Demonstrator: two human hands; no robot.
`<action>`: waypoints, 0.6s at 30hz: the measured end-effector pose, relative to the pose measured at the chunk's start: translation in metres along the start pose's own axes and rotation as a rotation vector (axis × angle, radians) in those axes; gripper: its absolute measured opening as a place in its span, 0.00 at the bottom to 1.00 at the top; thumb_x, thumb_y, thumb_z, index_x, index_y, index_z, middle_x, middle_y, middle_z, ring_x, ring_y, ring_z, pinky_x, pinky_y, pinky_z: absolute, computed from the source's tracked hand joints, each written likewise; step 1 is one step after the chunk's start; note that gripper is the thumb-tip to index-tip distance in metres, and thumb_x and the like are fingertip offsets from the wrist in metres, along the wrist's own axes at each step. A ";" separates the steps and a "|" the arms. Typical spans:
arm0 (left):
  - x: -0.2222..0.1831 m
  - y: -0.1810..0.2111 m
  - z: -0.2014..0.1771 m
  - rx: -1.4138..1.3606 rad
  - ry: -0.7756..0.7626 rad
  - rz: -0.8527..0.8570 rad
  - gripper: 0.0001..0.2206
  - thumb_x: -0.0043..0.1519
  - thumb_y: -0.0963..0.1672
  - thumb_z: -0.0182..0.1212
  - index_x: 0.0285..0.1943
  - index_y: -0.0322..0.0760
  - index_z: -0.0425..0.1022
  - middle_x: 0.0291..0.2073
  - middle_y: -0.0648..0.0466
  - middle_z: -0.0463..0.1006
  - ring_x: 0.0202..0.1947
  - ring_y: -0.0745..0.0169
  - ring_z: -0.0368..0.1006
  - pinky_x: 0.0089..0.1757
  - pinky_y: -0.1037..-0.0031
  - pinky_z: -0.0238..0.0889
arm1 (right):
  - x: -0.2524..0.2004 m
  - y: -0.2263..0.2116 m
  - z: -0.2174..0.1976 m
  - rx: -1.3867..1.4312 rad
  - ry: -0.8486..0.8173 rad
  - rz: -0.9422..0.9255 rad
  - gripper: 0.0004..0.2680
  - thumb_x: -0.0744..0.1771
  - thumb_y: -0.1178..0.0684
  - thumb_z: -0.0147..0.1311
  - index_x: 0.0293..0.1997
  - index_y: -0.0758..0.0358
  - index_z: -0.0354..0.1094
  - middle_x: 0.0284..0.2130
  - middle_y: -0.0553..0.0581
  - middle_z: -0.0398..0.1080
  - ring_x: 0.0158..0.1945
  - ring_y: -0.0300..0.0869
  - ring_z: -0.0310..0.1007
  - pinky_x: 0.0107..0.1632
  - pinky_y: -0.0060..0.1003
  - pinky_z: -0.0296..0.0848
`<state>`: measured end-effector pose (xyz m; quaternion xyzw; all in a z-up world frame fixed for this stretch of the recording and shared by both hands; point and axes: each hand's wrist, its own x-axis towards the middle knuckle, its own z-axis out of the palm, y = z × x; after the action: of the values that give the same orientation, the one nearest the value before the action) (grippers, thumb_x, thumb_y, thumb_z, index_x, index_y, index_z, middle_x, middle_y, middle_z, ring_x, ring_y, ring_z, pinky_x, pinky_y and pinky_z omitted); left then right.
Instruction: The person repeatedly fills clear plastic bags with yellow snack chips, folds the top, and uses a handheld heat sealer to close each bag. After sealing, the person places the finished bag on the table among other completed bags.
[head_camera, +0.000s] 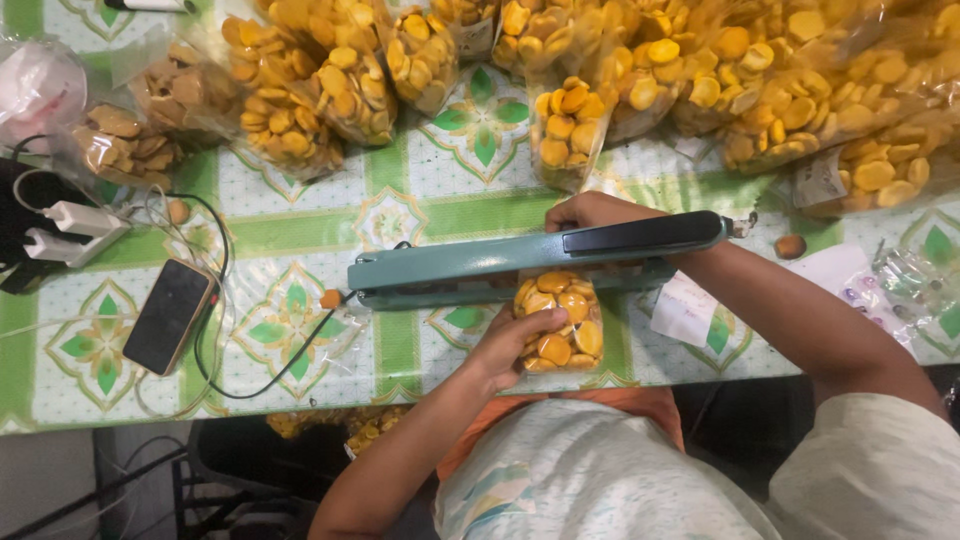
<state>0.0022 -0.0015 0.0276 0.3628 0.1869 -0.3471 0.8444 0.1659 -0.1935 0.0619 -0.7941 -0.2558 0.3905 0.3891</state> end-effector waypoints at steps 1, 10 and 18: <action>0.000 0.000 0.000 0.001 0.001 -0.001 0.27 0.58 0.43 0.68 0.66 0.30 0.65 0.53 0.45 0.78 0.51 0.52 0.79 0.51 0.60 0.75 | 0.004 -0.001 0.002 -0.053 0.033 -0.100 0.06 0.62 0.53 0.56 0.37 0.63 0.72 0.25 0.54 0.75 0.27 0.39 0.74 0.30 0.38 0.70; 0.002 -0.002 -0.001 0.005 0.039 -0.015 0.27 0.58 0.43 0.67 0.66 0.30 0.65 0.53 0.45 0.78 0.50 0.52 0.79 0.50 0.60 0.75 | 0.032 -0.009 0.019 -0.291 0.107 -0.243 0.10 0.62 0.46 0.58 0.34 0.63 0.71 0.26 0.63 0.73 0.30 0.53 0.73 0.36 0.46 0.68; 0.000 0.000 0.001 -0.032 0.013 -0.007 0.27 0.58 0.43 0.68 0.67 0.31 0.65 0.54 0.45 0.78 0.52 0.52 0.78 0.52 0.61 0.75 | 0.007 -0.002 0.006 -0.331 0.159 -0.301 0.12 0.61 0.43 0.58 0.36 0.61 0.71 0.29 0.62 0.75 0.35 0.56 0.76 0.36 0.48 0.69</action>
<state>0.0022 -0.0023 0.0282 0.3509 0.1994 -0.3448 0.8475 0.1651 -0.1845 0.0585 -0.8282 -0.4006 0.2169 0.3263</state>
